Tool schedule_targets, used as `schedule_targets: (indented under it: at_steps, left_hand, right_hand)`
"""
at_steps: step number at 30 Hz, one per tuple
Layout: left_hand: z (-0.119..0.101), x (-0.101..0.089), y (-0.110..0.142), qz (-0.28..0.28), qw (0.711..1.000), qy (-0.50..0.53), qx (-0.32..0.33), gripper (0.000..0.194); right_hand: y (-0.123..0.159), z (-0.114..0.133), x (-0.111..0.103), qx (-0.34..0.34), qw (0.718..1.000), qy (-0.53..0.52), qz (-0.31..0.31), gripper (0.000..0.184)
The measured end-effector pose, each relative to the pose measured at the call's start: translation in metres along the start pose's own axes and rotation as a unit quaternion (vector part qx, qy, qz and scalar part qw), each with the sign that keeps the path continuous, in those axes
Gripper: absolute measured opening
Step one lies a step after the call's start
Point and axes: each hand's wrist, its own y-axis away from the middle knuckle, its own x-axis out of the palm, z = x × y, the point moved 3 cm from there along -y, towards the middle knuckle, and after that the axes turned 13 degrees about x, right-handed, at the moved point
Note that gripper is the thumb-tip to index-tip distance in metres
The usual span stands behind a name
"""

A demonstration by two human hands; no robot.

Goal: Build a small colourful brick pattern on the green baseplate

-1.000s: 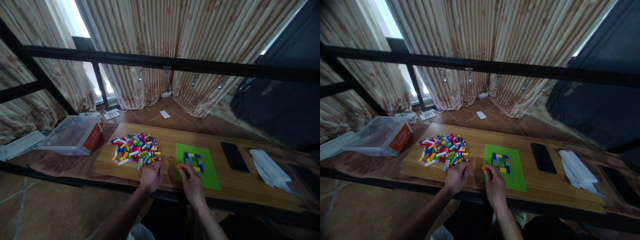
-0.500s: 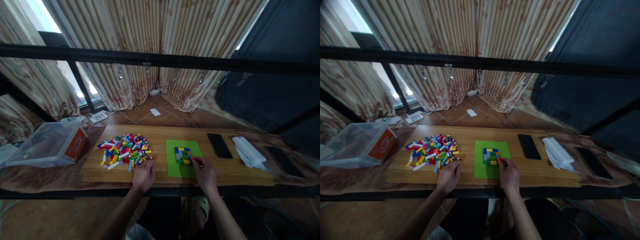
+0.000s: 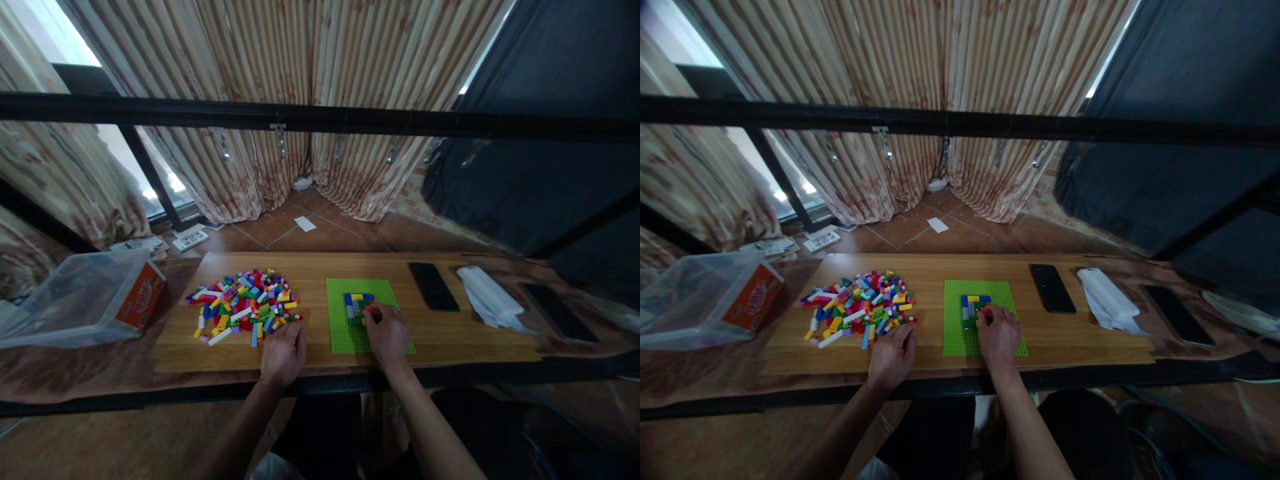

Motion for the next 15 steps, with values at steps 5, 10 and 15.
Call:
schedule_targets:
  at_steps: [5, 10, 15]
  left_hand:
    - [0.0005, 0.0005, 0.0004, 0.002, 1.0, -0.001, -0.003, 0.02]
    - [0.0004, 0.0003, 0.0003, -0.001, 1.0, -0.012, -0.002, 0.019]
    - [0.0011, 0.0012, 0.0009, 0.0, 1.0, -0.015, -0.003, 0.02]
  right_hand:
    - [-0.0028, -0.0066, 0.0036, 0.047, 0.997, -0.063, 0.0, 0.027]
    - [-0.0061, -0.0098, 0.0045, 0.061, 0.996, -0.067, 0.007, 0.029]
    - [-0.0099, -0.0086, 0.0018, 0.042, 0.997, -0.064, 0.019, 0.03]
